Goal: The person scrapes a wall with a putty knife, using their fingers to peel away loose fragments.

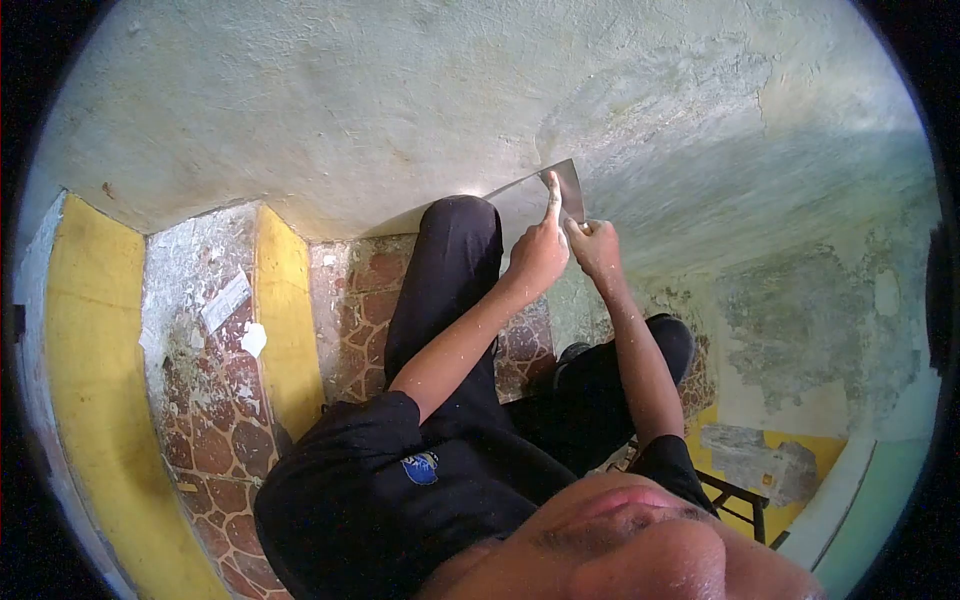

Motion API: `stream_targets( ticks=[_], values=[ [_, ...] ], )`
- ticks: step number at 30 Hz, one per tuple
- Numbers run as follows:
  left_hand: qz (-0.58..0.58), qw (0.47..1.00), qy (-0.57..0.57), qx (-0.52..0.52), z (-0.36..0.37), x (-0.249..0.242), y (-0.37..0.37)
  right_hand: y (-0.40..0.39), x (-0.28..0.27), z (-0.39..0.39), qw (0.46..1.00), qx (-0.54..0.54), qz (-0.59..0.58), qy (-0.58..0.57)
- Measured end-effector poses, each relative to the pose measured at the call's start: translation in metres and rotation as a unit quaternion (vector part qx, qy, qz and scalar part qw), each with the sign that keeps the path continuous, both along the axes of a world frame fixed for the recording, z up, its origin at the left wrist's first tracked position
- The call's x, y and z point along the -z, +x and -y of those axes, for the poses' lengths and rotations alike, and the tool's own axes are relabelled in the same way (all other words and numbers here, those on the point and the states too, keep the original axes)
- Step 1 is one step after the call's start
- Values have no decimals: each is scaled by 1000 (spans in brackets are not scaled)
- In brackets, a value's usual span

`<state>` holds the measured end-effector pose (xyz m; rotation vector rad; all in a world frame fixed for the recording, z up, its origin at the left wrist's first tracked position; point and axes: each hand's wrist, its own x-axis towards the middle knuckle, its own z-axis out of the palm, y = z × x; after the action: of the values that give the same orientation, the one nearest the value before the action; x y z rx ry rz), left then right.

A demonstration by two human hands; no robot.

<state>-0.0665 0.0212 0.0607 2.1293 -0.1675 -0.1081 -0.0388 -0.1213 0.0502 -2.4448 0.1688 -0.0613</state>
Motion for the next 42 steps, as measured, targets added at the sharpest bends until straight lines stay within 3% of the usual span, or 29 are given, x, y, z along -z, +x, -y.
stream_targets(
  ticks=[11, 23, 28, 42],
  values=[
    [3, 1000, 10, -12, -12, -5, -1, 8, 16, -19, 998, 31, -53, 10],
    [-14, 999, 38, -6, -21, -10, -2, 2, 27, -35, 990, 47, -71, 113],
    [-14, 999, 49, -2, -26, -19, -3, -5, 17, -43, 957, 40, -115, 262],
    [-12, 998, 61, -11, -22, -14, -2, 1, 24, -44, 980, 40, -55, 186]
  ],
)
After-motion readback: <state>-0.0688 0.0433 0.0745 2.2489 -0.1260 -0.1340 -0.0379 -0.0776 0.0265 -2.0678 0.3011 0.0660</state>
